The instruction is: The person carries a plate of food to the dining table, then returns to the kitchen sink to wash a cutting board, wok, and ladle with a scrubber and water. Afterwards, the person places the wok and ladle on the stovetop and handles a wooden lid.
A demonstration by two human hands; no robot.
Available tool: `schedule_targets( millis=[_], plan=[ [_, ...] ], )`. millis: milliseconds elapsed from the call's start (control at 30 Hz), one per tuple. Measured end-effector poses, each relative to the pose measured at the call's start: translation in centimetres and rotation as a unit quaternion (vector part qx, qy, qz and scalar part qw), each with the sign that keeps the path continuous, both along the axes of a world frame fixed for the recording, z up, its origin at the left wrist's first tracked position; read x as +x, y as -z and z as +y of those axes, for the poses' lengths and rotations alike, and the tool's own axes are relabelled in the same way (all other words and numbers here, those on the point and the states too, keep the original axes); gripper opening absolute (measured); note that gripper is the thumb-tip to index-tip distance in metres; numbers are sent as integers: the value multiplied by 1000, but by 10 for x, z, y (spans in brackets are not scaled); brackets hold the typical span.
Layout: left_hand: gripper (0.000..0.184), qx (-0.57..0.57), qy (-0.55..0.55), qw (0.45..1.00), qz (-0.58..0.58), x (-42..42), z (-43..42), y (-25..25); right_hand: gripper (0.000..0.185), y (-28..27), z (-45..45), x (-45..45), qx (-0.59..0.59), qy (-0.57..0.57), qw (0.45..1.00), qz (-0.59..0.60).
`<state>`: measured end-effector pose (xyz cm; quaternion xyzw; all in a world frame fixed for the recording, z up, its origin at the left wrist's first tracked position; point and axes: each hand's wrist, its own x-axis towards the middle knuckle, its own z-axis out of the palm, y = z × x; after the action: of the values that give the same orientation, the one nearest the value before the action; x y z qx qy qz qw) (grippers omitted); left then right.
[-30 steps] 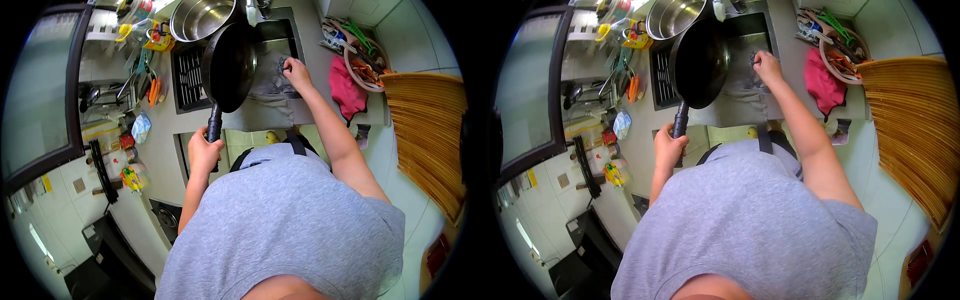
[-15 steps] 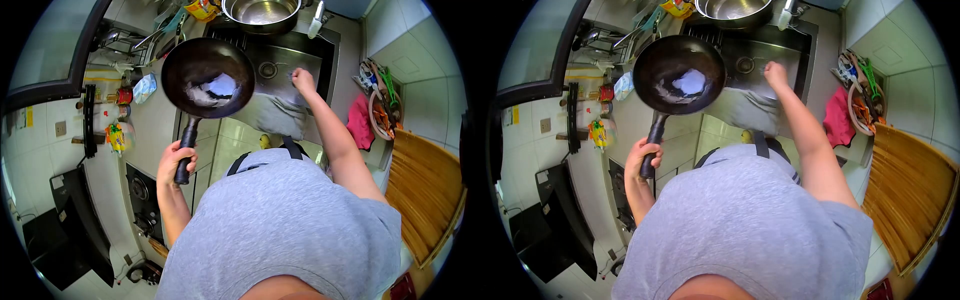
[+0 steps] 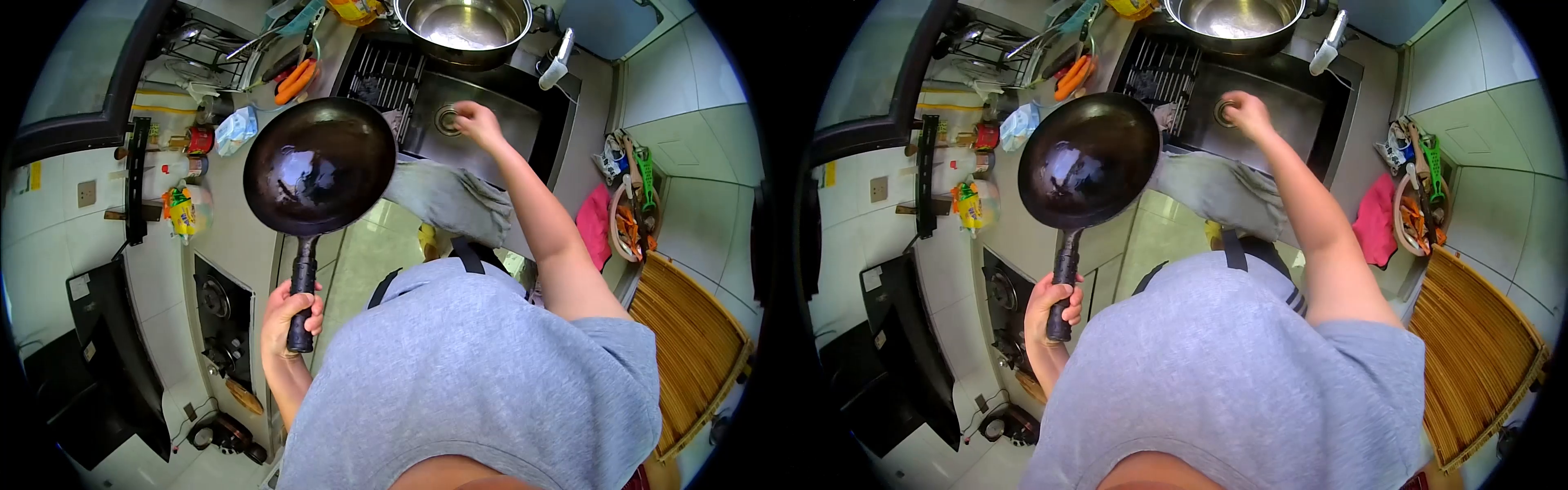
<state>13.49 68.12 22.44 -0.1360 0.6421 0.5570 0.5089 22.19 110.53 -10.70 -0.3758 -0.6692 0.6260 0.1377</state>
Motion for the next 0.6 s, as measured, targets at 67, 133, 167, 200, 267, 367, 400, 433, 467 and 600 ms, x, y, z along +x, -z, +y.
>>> schedule_targets(
  millis=[67, 133, 167, 200, 267, 367, 400, 433, 467, 600],
  plan=[
    [28, 1, 19, 1000, -19, -1, 9, 1, 31, 11, 12, 47, -68, 68, 995, -22],
    [28, 7, 53, 998, -41, -3, 27, 7, 24, 11, 36, 89, -112, 164, 979, -30],
    [29, 8, 84, 995, -51, -4, 37, 10, 23, 7, 53, 105, -71, 202, 976, -46],
    [30, 7, 114, 992, -60, -5, 47, 14, 22, 1, 74, 119, -31, 238, 969, -62],
    [31, 15, 148, 986, -77, -7, 66, 28, 26, 4, 130, 138, 66, 290, 953, -63],
    [30, 30, 248, 963, -95, -6, 99, 43, 34, -3, 209, 140, 284, 321, 892, -146],
    [30, 28, 251, 963, -98, -6, 111, 47, 40, -5, 231, 138, 348, 313, 862, -194],
    [29, 30, 284, 953, -105, -6, 123, 52, 45, -1, 255, 134, 400, 313, 829, -234],
    [28, 30, 315, 942, -113, -4, 134, 58, 51, 6, 276, 131, 449, 310, 793, -272],
    [28, 52, 341, 933, -104, 12, 176, 85, 34, 7, 329, 129, 375, 197, 880, -212]
  ],
)
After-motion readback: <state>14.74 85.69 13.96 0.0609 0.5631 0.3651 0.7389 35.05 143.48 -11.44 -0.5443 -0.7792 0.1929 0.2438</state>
